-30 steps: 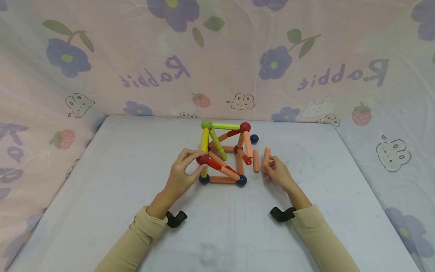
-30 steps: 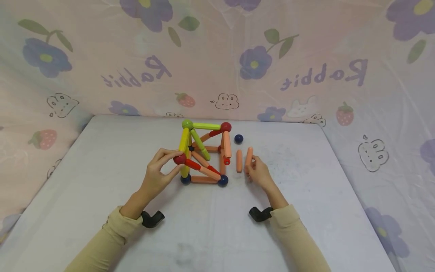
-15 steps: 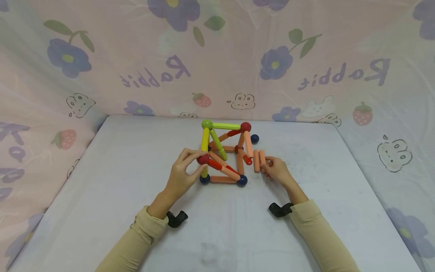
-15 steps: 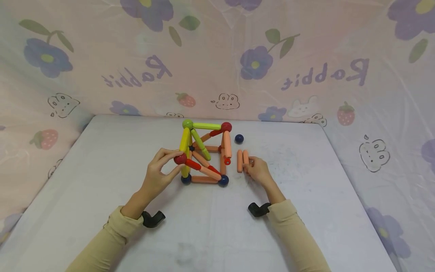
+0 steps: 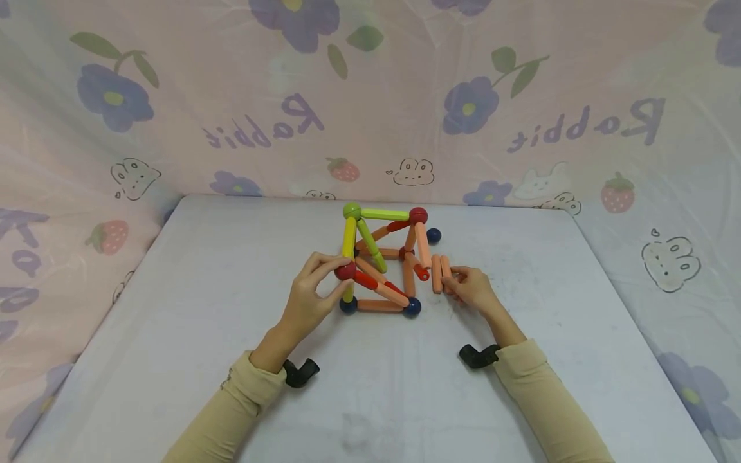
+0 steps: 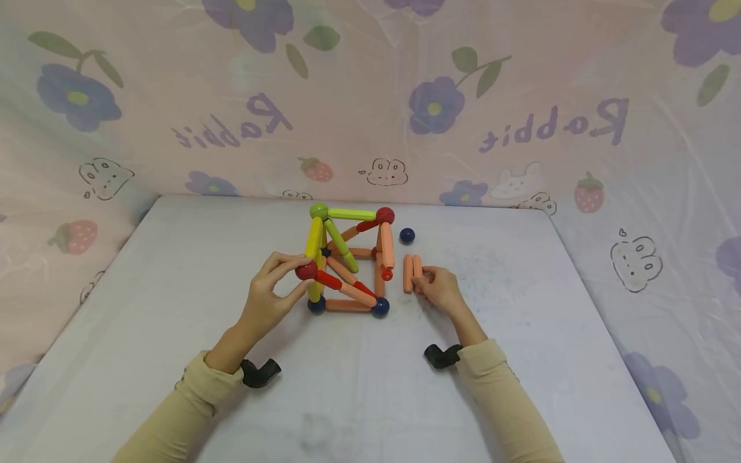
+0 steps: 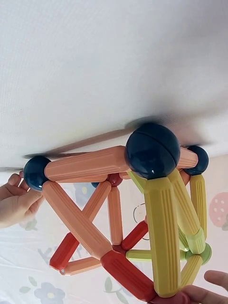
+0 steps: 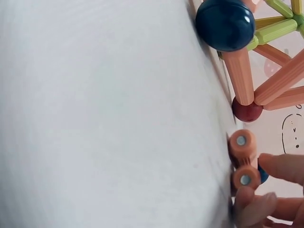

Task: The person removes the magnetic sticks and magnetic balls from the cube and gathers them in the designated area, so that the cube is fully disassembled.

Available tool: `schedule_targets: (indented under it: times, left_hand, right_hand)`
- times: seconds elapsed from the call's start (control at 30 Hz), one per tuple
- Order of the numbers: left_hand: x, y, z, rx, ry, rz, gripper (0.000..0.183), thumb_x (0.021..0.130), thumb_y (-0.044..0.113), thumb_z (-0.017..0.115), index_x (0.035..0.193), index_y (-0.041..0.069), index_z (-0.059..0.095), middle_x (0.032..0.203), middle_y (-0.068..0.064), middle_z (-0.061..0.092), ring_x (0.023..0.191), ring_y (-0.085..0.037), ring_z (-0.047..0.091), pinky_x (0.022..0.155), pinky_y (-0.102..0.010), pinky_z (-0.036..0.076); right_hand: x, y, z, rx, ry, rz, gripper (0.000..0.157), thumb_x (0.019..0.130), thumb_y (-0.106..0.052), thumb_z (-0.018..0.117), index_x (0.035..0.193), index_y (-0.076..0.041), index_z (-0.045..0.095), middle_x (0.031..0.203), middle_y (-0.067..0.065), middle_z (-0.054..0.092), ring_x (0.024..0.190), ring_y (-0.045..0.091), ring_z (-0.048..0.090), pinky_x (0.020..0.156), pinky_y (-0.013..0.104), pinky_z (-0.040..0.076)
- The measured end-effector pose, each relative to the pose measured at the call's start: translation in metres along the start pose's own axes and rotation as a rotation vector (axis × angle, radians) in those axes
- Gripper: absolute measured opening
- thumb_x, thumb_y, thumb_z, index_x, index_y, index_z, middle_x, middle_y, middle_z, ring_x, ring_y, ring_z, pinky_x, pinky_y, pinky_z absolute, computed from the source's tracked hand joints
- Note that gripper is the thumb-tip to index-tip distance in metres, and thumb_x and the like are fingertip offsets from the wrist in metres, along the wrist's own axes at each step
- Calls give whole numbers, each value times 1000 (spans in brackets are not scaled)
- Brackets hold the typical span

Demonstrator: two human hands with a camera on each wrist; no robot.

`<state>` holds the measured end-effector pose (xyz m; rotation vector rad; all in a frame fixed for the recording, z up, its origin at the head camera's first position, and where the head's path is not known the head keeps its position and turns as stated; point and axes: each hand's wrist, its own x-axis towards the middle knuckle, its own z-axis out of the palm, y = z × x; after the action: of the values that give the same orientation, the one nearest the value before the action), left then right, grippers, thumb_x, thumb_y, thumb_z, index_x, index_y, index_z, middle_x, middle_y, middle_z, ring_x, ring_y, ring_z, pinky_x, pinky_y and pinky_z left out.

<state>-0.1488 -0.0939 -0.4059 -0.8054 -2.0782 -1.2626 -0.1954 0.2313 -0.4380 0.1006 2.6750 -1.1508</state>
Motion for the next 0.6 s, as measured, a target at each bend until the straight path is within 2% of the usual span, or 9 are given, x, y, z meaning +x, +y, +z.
schedule_targets:
  times: [0.3, 0.6]
  left_hand:
    - [-1, 0, 0, 4, 5, -4, 40, 73, -6, 78, 112, -2, 67, 103, -15, 61, 99, -26, 62, 97, -4, 42]
    - [-1, 0, 1, -4, 7, -7, 40, 73, -7, 78, 112, -3, 67, 103, -15, 61, 99, -27, 62, 97, -4, 42]
  right_hand:
    - [0, 1, -4, 17, -3, -6, 47, 97, -18, 55, 134, 10, 48, 96, 24, 64, 53, 5, 55, 52, 24, 49]
    - [0, 0, -4, 1, -9, -23, 47, 95, -18, 57, 133, 10, 49, 94, 23, 65, 50, 6, 54, 51, 24, 48]
